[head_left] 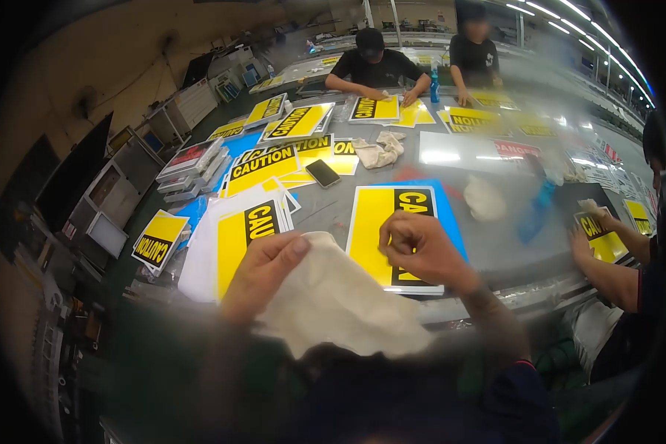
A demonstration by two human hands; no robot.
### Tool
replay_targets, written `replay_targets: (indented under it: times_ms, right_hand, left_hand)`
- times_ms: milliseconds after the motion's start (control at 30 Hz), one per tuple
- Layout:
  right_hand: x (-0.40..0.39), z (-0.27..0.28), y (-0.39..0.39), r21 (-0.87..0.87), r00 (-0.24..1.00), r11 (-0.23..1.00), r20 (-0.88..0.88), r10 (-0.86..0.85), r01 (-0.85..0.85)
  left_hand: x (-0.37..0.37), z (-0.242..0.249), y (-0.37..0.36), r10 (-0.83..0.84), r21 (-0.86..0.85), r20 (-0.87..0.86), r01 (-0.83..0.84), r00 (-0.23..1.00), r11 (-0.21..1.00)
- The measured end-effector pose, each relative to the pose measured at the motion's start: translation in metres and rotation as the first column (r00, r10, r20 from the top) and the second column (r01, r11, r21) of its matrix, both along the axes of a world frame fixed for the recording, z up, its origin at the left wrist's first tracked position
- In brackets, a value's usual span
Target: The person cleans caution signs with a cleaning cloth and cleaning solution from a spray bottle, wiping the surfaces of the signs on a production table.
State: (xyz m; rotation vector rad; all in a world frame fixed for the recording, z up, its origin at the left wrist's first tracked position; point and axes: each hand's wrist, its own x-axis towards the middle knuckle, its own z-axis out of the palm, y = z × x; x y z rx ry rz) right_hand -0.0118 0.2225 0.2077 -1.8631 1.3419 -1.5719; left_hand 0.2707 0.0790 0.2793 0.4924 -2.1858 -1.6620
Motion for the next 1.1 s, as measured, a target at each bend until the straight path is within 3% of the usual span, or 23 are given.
replay_targets:
  times_ms: [67,100,133,233,300,367,433,500,533,567,600,633,667,700,733,800,867,933,1000,1033,1100]
  right_hand:
    - [0.008,-0.009,-0.001,-0.072,0.958,0.961,-0.089,-0.273,0.267]
    - [0.023,0.009,0.014,0.116,0.986,0.981,0.037,-0.163,0.158]
    - [0.022,0.014,0.022,0.259,0.993,0.963,0.115,0.042,-0.071]
    - [0.013,-0.012,0.032,0.205,0.877,0.874,0.309,0.369,-0.440]
    - [-0.006,-0.031,0.047,0.329,0.803,0.768,0.463,0.376,-0.549]
    - [-0.006,-0.033,0.052,0.336,0.816,0.777,0.449,0.365,-0.532]
    - [0.005,-0.027,0.055,0.302,0.864,0.832,0.362,0.351,-0.465]
    - [0.012,-0.027,0.045,0.334,0.991,0.941,-0.097,0.092,-0.054]
    - [0.016,-0.027,0.039,0.277,0.945,0.948,-0.322,-0.063,0.158]
    - [0.031,-0.029,0.032,0.093,0.889,0.914,-0.287,-0.356,0.396]
    - [0.034,-0.031,0.026,0.044,0.901,0.906,-0.137,-0.411,0.420]
    - [0.031,-0.043,0.019,0.054,0.927,0.934,0.116,-0.358,0.354]
    - [0.026,-0.050,0.014,0.040,0.892,0.958,0.355,-0.279,0.284]
    - [0.025,-0.048,0.015,0.004,0.882,0.968,0.412,-0.229,0.250]
    - [0.028,-0.046,0.016,-0.002,0.812,0.986,0.567,-0.138,0.169]
    - [0.029,-0.040,0.021,-0.109,0.850,0.975,0.515,-0.109,0.192]
    - [0.022,-0.052,0.023,-0.082,0.773,0.994,0.635,-0.002,0.070]
    - [0.025,-0.053,0.025,-0.100,0.664,0.995,0.743,0.081,-0.008]
    - [0.039,-0.045,0.032,-0.140,0.533,0.989,0.834,0.139,-0.038]
    - [0.038,-0.048,0.032,-0.140,0.545,0.987,0.823,0.161,-0.080]
    - [0.033,-0.057,0.034,-0.133,0.563,0.977,0.801,0.204,-0.166]
  left_hand:
    - [-0.008,-0.003,0.033,0.014,-0.217,-0.016,-0.017,1.000,0.976]
    - [-0.016,-0.002,0.058,-0.056,-0.362,-0.051,0.034,0.997,0.932]
    - [-0.022,-0.001,0.072,-0.133,-0.348,0.016,0.130,0.991,0.928]
    - [-0.031,0.001,0.074,-0.212,-0.215,0.132,0.237,0.968,0.947]
    - [-0.033,0.002,0.056,-0.235,0.049,0.111,0.231,0.966,0.972]
    - [-0.030,-0.006,0.036,-0.134,0.241,0.174,0.090,0.976,0.966]
    - [-0.032,-0.011,0.028,-0.046,0.335,0.207,-0.026,0.977,0.942]
    - [-0.037,-0.012,0.031,-0.076,0.303,0.093,0.045,0.993,0.952]
    - [-0.040,-0.015,0.035,-0.096,0.286,0.033,0.082,0.995,0.955]
    - [-0.043,-0.023,0.045,-0.099,0.089,-0.008,0.100,0.995,0.991]
    - [-0.032,-0.021,0.060,-0.149,-0.114,0.179,0.171,0.973,0.979]
    - [-0.033,-0.016,0.080,-0.358,-0.229,0.258,0.417,0.898,0.880]
    - [-0.033,-0.037,0.099,-0.477,-0.307,0.082,0.477,0.875,0.824]
    - [-0.032,-0.035,0.106,-0.563,-0.434,0.124,0.555,0.817,0.710]
    - [-0.030,-0.032,0.110,-0.546,-0.473,0.265,0.601,0.794,0.644]
    - [-0.022,-0.039,0.097,-0.503,-0.163,0.085,0.510,0.860,0.845]
    - [-0.016,-0.037,0.081,-0.246,-0.372,-0.007,0.226,0.969,0.900]
    - [-0.025,-0.068,0.081,0.101,-0.262,-0.289,-0.180,0.952,0.948]
    - [-0.052,-0.077,0.086,0.119,-0.277,-0.363,-0.229,0.924,0.933]
    - [-0.064,-0.080,0.089,0.128,-0.281,-0.400,-0.255,0.907,0.925]
    - [-0.076,-0.091,0.092,0.107,-0.064,-0.420,-0.147,0.901,0.987]
